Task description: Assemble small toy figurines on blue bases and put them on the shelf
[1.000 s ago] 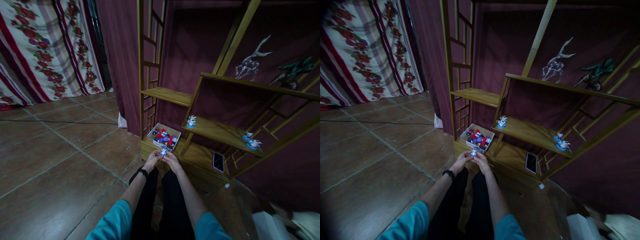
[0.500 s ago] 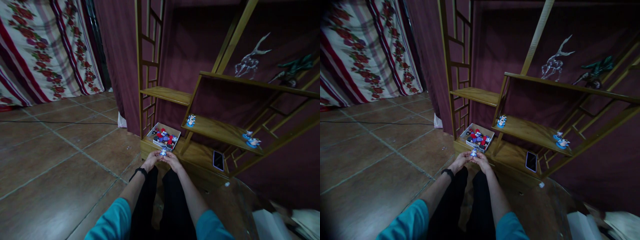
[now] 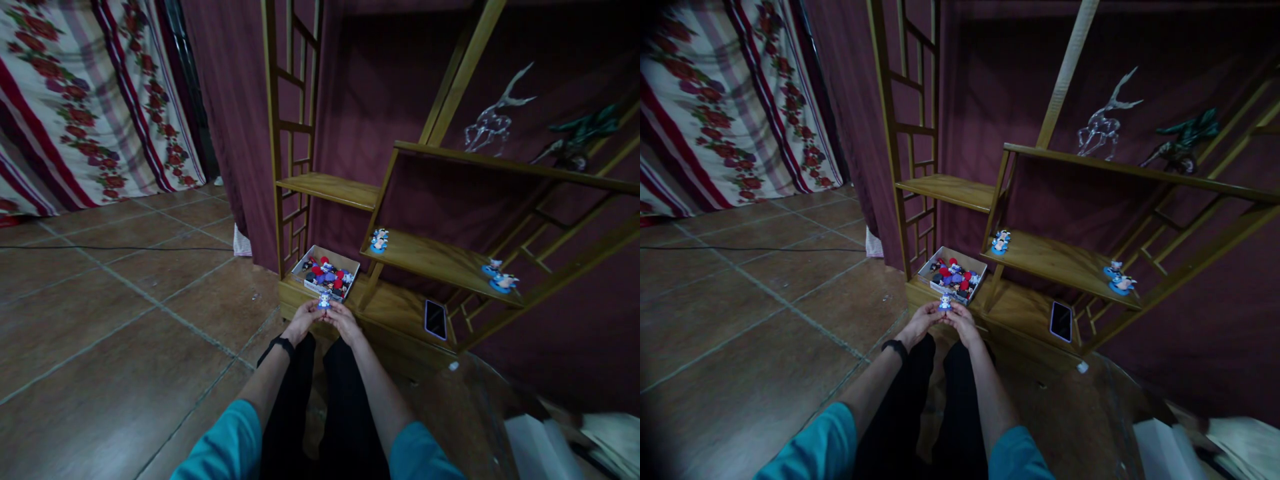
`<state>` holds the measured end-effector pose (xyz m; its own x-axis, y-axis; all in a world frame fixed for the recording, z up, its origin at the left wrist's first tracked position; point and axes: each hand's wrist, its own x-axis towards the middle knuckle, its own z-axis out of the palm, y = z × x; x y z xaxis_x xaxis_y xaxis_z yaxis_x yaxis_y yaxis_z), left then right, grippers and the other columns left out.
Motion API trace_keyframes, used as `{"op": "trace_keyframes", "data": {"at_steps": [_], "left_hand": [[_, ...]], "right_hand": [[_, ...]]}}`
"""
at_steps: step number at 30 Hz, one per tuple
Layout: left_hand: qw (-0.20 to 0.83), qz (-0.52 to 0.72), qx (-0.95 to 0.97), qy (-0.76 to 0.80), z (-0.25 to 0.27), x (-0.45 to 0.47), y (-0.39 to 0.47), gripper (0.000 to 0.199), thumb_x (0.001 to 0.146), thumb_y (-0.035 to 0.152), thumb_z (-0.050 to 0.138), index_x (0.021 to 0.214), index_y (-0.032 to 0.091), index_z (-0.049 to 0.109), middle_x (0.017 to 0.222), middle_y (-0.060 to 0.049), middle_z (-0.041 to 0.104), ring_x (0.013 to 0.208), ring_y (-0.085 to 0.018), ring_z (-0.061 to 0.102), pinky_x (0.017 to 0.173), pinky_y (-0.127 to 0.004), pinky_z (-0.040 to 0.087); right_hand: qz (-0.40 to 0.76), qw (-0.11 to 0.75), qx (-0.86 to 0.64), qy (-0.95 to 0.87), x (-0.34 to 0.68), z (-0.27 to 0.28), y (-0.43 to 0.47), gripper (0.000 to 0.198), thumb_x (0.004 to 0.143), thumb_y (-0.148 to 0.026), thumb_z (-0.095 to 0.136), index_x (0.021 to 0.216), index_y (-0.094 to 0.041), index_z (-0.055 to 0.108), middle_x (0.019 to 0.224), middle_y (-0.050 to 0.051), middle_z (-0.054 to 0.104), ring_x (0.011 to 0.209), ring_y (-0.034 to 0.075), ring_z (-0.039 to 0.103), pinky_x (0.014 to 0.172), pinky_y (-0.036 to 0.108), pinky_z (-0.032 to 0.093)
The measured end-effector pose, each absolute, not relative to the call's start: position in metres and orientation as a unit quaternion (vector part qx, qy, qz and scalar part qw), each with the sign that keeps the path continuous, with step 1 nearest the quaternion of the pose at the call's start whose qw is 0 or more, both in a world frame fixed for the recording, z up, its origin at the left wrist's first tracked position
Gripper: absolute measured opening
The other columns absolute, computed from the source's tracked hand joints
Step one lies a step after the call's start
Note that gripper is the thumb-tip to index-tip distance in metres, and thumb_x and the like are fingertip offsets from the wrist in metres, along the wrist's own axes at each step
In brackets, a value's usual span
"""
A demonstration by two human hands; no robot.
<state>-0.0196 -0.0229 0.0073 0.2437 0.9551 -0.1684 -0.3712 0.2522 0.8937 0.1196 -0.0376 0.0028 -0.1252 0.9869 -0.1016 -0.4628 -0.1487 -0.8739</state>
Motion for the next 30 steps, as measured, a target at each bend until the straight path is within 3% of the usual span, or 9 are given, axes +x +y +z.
{"op": "trace_keyframes", "data": {"at_steps": [16, 24, 30], "left_hand": [[0.736, 0.431, 0.382, 0.355, 0.0090, -0.0235, -0.0195, 0.030, 0.065, 0.016, 0.069, 0.095, 0.012, 0.065, 0.084, -0.010, 0.067, 0.074, -0.014, 0.062, 0.070, -0.024, 0.047], [0.723, 0.443, 0.386, 0.364, 0.0162, -0.0209, -0.0233, 0.029, 0.061, 0.019, 0.072, 0.088, 0.011, 0.066, 0.080, -0.009, 0.067, 0.071, -0.013, 0.061, 0.068, -0.023, 0.045], [0.683, 0.472, 0.402, 0.387, 0.0121, -0.0184, -0.0227, 0.042, 0.052, 0.024, 0.078, 0.090, 0.012, 0.065, 0.076, -0.006, 0.067, 0.065, -0.012, 0.059, 0.062, -0.023, 0.043]], "right_hand": [[0.628, 0.568, -0.386, -0.365, 0.1216, 0.0029, -0.0355, 0.036, 0.056, -0.032, 0.073, 0.089, -0.019, 0.064, 0.083, 0.003, 0.065, 0.070, 0.014, 0.060, 0.067, 0.028, 0.045], [0.630, 0.558, -0.389, -0.374, 0.1209, 0.0033, -0.0352, 0.031, 0.060, -0.031, 0.070, 0.088, -0.019, 0.064, 0.081, 0.002, 0.065, 0.069, 0.013, 0.059, 0.066, 0.027, 0.045], [0.626, 0.566, -0.399, -0.359, 0.1217, -0.0013, -0.0325, 0.037, 0.059, -0.031, 0.071, 0.094, -0.021, 0.063, 0.079, 0.002, 0.064, 0.066, 0.012, 0.058, 0.065, 0.027, 0.045]]}}
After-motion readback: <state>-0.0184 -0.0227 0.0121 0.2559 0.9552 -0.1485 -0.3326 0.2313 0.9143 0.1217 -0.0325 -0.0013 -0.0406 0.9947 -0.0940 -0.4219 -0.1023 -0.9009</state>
